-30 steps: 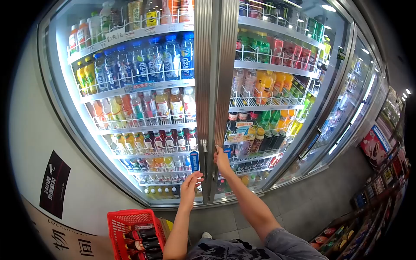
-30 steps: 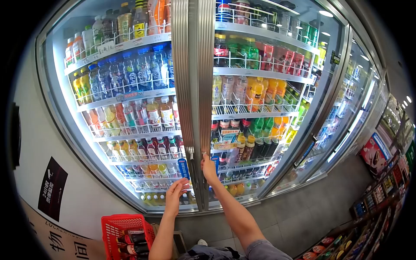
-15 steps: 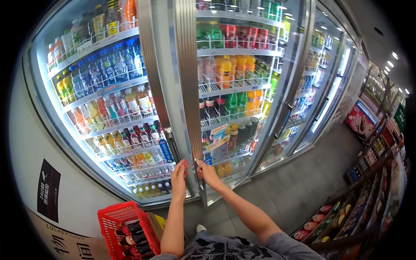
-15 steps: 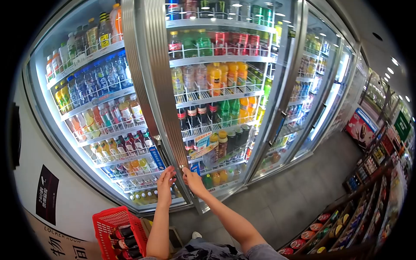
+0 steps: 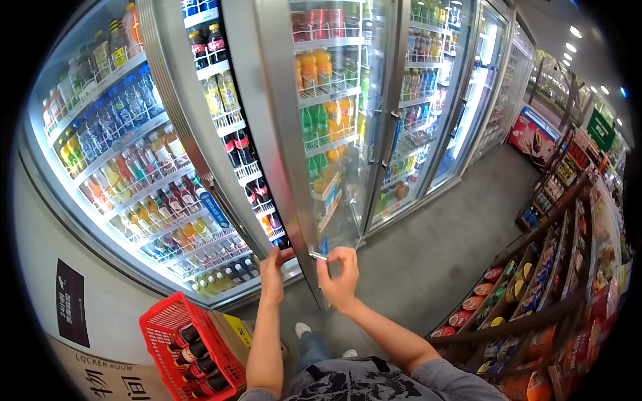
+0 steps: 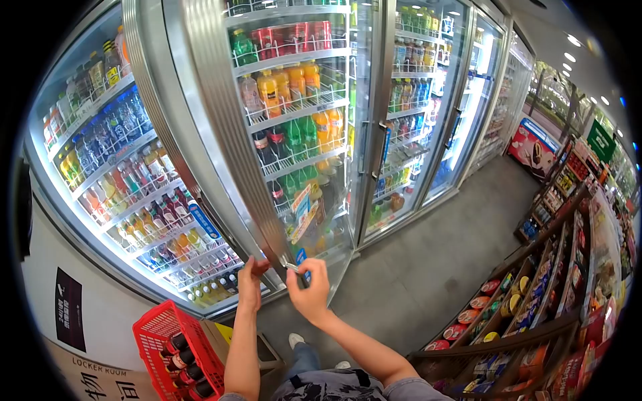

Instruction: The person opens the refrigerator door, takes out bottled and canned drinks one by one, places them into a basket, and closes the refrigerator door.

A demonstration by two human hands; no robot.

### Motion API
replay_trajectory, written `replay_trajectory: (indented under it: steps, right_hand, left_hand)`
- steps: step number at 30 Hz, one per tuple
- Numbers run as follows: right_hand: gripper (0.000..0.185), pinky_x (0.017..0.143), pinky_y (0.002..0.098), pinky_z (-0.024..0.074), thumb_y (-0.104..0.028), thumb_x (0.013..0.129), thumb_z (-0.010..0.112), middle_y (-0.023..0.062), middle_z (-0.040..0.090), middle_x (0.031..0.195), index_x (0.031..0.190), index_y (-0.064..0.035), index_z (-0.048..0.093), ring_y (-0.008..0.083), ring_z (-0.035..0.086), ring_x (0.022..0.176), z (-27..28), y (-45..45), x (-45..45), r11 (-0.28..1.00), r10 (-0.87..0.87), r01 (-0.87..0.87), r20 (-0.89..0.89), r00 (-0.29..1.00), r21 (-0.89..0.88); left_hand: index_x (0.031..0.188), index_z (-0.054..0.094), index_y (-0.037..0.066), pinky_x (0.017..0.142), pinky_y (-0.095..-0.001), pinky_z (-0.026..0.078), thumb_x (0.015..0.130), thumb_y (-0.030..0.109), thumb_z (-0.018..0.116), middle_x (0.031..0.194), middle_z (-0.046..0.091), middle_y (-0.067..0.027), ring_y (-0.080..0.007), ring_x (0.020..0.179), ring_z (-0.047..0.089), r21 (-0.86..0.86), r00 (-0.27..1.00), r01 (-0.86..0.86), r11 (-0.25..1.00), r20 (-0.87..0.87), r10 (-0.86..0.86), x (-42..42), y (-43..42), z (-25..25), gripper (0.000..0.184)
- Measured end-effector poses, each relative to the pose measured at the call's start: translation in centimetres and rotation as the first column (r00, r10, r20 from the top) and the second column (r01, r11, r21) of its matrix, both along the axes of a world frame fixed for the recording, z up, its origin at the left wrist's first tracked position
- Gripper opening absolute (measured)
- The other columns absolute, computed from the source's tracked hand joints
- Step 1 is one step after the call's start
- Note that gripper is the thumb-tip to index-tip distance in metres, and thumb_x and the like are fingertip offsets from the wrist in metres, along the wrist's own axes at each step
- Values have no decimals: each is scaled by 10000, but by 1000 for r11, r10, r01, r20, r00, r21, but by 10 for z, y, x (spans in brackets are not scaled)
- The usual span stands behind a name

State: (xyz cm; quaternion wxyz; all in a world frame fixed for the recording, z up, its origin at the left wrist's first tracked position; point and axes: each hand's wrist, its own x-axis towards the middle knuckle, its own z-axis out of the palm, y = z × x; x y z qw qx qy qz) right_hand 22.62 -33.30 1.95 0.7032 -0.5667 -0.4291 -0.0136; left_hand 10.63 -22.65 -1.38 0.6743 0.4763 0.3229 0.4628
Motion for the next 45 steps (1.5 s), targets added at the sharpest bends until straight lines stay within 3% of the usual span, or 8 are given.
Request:
replay_trajectory:
  steps: [2, 5, 13, 15, 16, 20, 28, 45]
  right_hand:
    - [216, 790, 314, 503, 58, 768, 670, 116, 621, 947, 937, -23, 563, 198, 618, 860, 16, -26, -6, 969, 124, -155, 164, 979, 194]
    - [277, 842, 330, 515, -1, 798, 666, 143, 658, 1059, 1072, -1, 629, 274, 656, 947, 43, -48, -10, 927, 346, -367, 203, 916, 78]
    - [338, 999, 318, 452, -81, 982, 510, 131, 608, 1214, 1301, 28, 484, 204, 591, 1146, 41, -35, 44, 916, 393, -402, -235, 889, 9]
    - [322, 993, 323, 455, -65, 988, 484, 131, 607, 1200, 1292, 42, 480, 198, 589, 1133, 46, -36, 64, 925, 373, -378, -275, 886, 40]
    - [316, 988, 323, 458, -61, 987, 481, 127, 608, 1191, 1286, 43, 485, 197, 591, 1122, 45, -34, 75, 933, 358, -355, -281, 891, 64]
    - [306, 952, 306, 476, -85, 983, 508, 143, 631, 1203, 1266, 27, 533, 192, 617, 1094, 33, -31, 119, 966, 257, -255, -340, 905, 53]
    - [269, 871, 276, 482, -103, 986, 507, 114, 665, 1119, 1216, 18, 576, 154, 621, 1004, -5, 21, 152, 982, 140, -180, -414, 900, -60]
    - [300, 779, 263, 505, -168, 978, 514, 76, 656, 1093, 1227, -23, 596, 132, 614, 929, -62, 308, 221, 969, 132, -204, -408, 903, -138]
  left_hand:
    - [978, 704, -50, 928, -357, 446, 981, 397, 518, 951, 716, -126, -206, 932, 654, -57, 997, 63, 996, 42, -61, 13, -21, -5, 484]
    - [1040, 684, -71, 945, -345, 436, 992, 397, 479, 1002, 709, -135, -207, 959, 654, -149, 969, 224, 963, 135, -205, 28, -47, -7, 513]
    - [1186, 606, -70, 990, -351, 443, 1027, 335, 379, 1154, 665, -154, -232, 1053, 634, -125, 764, 645, 754, 115, -634, 102, -122, 17, 491]
    - [1223, 587, -70, 1002, -353, 444, 1035, 319, 354, 1191, 654, -158, -238, 1076, 629, -94, 657, 754, 651, 101, -747, 118, -130, 18, 490]
    - [1330, 517, -53, 1097, -361, 361, 1048, 408, 279, 1325, 577, -161, -238, 1243, 542, -84, 529, 848, 523, 92, -843, 126, -127, 12, 591]
    - [1387, 473, -3, 1077, -345, 353, 1054, 480, 245, 1294, 592, -104, -204, 1195, 556, -225, 785, 604, 764, 5, -619, 150, -109, 4, 629]
    - [1391, 477, 1, 1020, -362, 391, 1050, 493, 224, 1363, 562, -122, -216, 1199, 567, -129, 821, 571, 811, 108, -560, 164, -22, 3, 650]
    - [1402, 461, 29, 994, -361, 396, 1039, 507, 270, 1402, 527, -120, -230, 1211, 548, -69, 916, 400, 914, 59, -396, 194, 282, 11, 630]
